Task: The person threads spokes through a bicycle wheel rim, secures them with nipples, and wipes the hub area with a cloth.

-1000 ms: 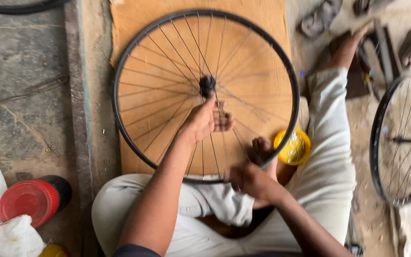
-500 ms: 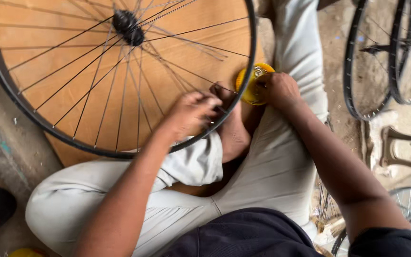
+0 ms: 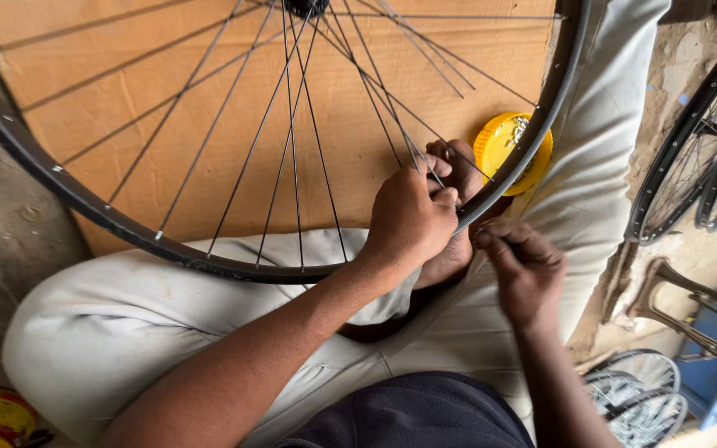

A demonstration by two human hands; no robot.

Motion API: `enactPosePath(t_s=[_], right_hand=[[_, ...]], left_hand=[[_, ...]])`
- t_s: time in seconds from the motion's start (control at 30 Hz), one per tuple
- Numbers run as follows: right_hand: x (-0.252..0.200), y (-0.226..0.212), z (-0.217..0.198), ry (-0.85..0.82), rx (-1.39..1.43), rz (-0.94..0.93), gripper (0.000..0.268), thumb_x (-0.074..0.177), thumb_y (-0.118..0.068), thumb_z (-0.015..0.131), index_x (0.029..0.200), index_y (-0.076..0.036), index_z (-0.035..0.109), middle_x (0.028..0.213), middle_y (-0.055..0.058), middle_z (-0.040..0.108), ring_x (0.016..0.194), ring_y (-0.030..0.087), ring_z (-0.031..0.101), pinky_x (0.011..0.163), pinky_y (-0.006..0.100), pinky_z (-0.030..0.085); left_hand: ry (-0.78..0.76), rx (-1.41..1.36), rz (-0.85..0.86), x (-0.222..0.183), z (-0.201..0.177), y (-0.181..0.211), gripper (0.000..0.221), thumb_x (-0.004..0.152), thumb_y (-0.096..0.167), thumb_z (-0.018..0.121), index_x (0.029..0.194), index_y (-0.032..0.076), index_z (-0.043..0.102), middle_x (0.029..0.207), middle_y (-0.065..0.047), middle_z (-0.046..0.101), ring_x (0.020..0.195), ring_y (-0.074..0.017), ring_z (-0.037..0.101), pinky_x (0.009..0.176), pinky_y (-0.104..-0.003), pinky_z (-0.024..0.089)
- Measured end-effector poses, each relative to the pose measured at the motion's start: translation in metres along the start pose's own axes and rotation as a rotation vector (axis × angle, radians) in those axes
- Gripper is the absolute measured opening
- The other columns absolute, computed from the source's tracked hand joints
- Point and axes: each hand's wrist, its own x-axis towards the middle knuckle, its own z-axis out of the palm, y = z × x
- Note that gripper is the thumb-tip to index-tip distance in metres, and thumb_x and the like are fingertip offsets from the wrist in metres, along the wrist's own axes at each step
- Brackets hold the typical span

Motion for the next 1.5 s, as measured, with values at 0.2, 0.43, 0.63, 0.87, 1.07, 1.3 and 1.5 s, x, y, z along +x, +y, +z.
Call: enactPosePath(t_s=[0.2, 0.43, 0.63, 0.87, 1.07, 1.3, 1.5], right_hand=[[-0.004, 0.012, 0.034, 0.212, 0.123, -0.02, 0.016, 0.093, 0.01, 0.074, 0.105, 0.001, 0.068, 0.104, 0.007, 0.074, 0.095, 0.011, 0.07, 0.091, 0.025, 0.058], [0.007, 0.024, 0.028, 0.131, 0.17, -0.135, 0.025, 0.093, 0.011, 0.075, 0.11, -0.001, 0.06, 0.109, 0.005, 0.069, 0.102, 0.011, 0.07, 0.097, 0.026, 0.058], [0.01, 0.022, 0.024, 0.073, 0.211, -0.129, 0.027, 0.093, 0.012, 0.074, 0.11, -0.001, 0.059, 0.11, 0.007, 0.07, 0.103, 0.011, 0.07, 0.097, 0.026, 0.058], [0.012, 0.028, 0.038, 0.102, 0.253, -0.081, 0.019, 0.096, 0.003, 0.072, 0.112, -0.001, 0.061, 0.106, 0.004, 0.071, 0.099, 0.011, 0.066, 0.093, 0.026, 0.056], [0.009, 0.039, 0.038, 0.069, 0.212, -0.296, 0.01, 0.098, 0.003, 0.072, 0.107, 0.002, 0.068, 0.108, 0.0, 0.067, 0.102, 0.009, 0.063, 0.095, 0.024, 0.052], [0.019, 0.053, 0.026, 0.03, 0.149, -0.197, 0.012, 0.094, 0.002, 0.072, 0.107, 0.003, 0.072, 0.104, 0.004, 0.073, 0.096, 0.009, 0.065, 0.09, 0.025, 0.054], [0.076, -0.056, -0.062, 0.114, -0.48, -0.231, 0.025, 0.104, -0.017, 0.066, 0.121, -0.002, 0.076, 0.097, 0.008, 0.077, 0.085, 0.015, 0.07, 0.081, 0.029, 0.054]], left_hand=[[0.016, -0.033, -0.019, -0.004, 0.0, 0.002, 0.024, 0.082, 0.011, 0.069, 0.104, 0.003, 0.063, 0.088, -0.016, 0.074, 0.087, -0.0316, 0.075, 0.079, -0.043, 0.057], [0.027, 0.007, 0.034, -0.002, 0.004, -0.002, 0.028, 0.081, 0.01, 0.068, 0.106, 0.001, 0.06, 0.091, -0.017, 0.074, 0.088, -0.0328, 0.074, 0.08, -0.045, 0.056], [-0.012, 0.004, -0.034, -0.001, 0.002, 0.002, 0.024, 0.083, 0.013, 0.069, 0.105, 0.003, 0.062, 0.089, -0.017, 0.075, 0.088, -0.0323, 0.075, 0.08, -0.043, 0.057], [0.0, -0.035, 0.043, 0.002, 0.002, -0.003, 0.021, 0.082, 0.013, 0.069, 0.099, 0.004, 0.06, 0.086, -0.016, 0.075, 0.084, -0.0316, 0.076, 0.076, -0.042, 0.058], [-0.051, 0.088, 0.034, 0.007, 0.001, -0.001, 0.03, 0.076, 0.02, 0.074, 0.096, 0.003, 0.059, 0.084, -0.019, 0.072, 0.081, -0.0331, 0.074, 0.072, -0.042, 0.058], [0.026, 0.048, 0.137, 0.014, 0.009, -0.021, 0.044, 0.069, 0.027, 0.082, 0.092, 0.0, 0.057, 0.083, -0.02, 0.069, 0.079, -0.0347, 0.073, 0.071, -0.04, 0.057], [0.091, 0.077, 0.203, 0.015, 0.009, -0.016, 0.052, 0.075, 0.04, 0.086, 0.09, -0.002, 0.06, 0.08, -0.018, 0.068, 0.079, -0.0343, 0.072, 0.07, -0.041, 0.057]])
